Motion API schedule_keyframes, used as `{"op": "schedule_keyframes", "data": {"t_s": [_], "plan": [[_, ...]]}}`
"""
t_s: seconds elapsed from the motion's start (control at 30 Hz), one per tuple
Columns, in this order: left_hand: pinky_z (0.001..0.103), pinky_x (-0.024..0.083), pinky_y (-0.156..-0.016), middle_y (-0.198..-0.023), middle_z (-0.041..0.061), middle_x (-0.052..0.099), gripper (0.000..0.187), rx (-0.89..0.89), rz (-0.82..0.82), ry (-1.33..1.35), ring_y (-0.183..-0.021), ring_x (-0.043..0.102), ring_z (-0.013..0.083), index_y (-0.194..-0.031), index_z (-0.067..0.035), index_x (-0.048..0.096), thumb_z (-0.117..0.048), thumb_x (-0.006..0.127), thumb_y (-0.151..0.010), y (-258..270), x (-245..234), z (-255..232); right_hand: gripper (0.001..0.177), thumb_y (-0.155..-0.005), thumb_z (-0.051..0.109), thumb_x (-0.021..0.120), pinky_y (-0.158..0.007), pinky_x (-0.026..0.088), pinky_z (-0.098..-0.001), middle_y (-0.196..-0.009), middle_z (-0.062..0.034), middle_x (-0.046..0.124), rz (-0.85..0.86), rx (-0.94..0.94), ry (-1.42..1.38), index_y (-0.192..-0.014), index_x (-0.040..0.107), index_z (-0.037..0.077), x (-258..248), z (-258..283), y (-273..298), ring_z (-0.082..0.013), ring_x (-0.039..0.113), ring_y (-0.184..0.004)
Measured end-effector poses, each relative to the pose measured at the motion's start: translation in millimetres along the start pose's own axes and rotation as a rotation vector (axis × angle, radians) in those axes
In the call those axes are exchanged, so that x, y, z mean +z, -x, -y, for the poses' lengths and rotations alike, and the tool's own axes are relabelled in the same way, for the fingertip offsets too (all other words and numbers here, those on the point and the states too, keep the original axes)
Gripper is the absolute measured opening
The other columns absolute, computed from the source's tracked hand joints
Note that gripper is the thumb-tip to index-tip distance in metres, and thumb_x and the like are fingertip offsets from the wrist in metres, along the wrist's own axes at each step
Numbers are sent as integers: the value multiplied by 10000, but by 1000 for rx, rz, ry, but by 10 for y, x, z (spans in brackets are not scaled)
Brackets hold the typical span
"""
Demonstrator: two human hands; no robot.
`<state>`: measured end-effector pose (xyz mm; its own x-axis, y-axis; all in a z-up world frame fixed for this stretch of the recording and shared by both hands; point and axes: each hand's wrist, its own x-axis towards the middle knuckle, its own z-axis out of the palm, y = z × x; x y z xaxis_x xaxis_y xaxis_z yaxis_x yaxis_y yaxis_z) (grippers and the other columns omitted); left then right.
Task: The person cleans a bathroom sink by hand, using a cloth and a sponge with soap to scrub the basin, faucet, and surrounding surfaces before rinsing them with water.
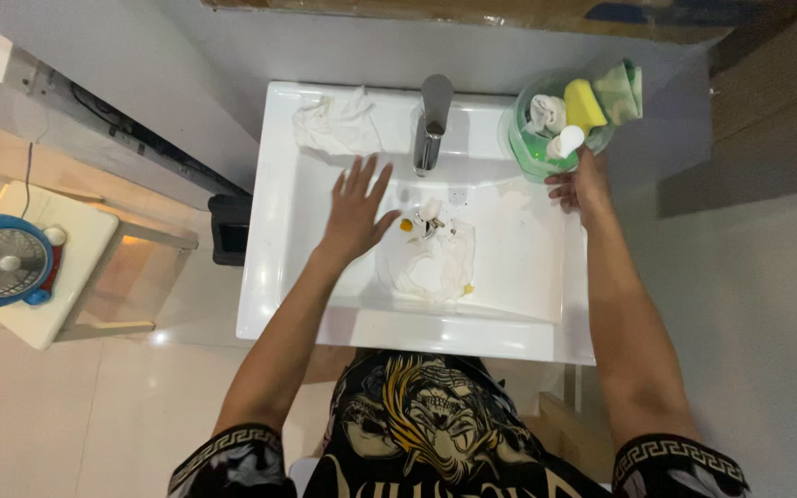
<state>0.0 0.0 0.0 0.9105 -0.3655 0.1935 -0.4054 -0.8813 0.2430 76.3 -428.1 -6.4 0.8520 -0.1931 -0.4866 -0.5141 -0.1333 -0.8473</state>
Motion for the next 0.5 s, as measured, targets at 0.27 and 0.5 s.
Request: {"op": "schedule_keyframes", "data": {"t_s": [0.27, 0.5], "plan": [[622, 206, -1244, -1655, 172, 346, 837, 45, -143, 194, -1563, 260, 388, -1643, -67, 234, -429, 658, -1020, -499, -27, -186, 522, -1031, 533, 310, -464, 478, -280, -891, -146, 745, 19, 39, -252, -1356, 410, 137, 112, -61, 83, -163, 641, -581], [678, 177, -1187, -1579, 224, 378, 658, -109, -105, -23, -1505, 232, 416, -1527, -159, 475, -276, 714, -926, -489, -190, 578, 406, -1044, 338, 465, -486, 396, -285, -833, -61, 625, -191, -71, -264, -1377, 530, 116, 462, -878, 248, -134, 509, -601]]}}
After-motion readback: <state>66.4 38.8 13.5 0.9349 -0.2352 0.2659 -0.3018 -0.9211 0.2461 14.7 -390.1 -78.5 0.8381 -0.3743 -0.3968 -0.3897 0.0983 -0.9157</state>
